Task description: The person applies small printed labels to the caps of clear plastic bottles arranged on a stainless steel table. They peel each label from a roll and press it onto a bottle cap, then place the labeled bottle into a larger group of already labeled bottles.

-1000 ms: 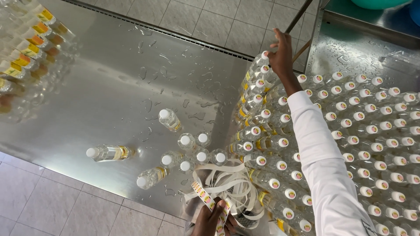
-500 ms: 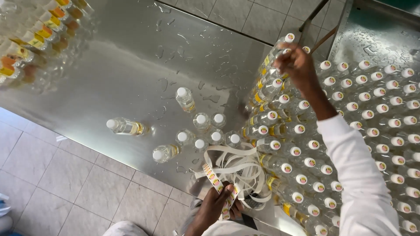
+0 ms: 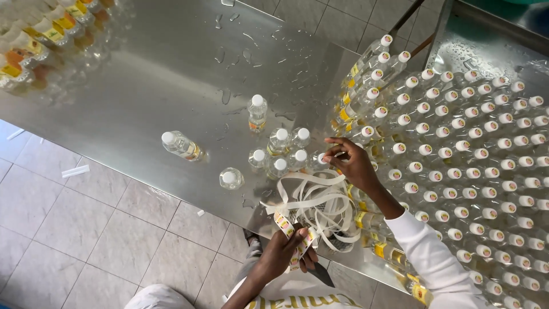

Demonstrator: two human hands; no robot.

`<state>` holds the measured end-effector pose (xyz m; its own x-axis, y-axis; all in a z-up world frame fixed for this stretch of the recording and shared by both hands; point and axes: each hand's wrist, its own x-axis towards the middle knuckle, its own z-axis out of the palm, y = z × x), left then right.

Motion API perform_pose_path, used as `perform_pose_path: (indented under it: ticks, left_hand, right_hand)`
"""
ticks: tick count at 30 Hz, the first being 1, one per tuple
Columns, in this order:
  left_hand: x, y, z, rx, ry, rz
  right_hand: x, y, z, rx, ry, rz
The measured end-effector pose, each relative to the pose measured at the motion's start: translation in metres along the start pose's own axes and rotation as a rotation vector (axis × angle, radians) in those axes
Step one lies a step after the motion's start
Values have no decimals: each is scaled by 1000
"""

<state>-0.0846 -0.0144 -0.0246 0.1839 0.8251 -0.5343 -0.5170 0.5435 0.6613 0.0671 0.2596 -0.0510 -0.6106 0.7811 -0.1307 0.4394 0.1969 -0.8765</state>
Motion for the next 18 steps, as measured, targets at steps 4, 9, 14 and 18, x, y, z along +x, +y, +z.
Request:
perform_pose_path:
  ticks: [4, 9, 14, 18]
  left_hand:
    - [-10, 1, -4, 18, 12, 11]
    - [-16, 4, -5, 62, 7, 47]
    - [-17, -3, -8, 40, -2, 43]
    - [-19, -1, -9, 93, -5, 41]
  right_hand:
    - [-6, 9, 11, -50, 107, -58]
    - [-9, 18, 21, -118, 186, -233]
    - [-8, 26, 27, -167, 219, -360]
    - [2, 21, 20, -151, 182, -216]
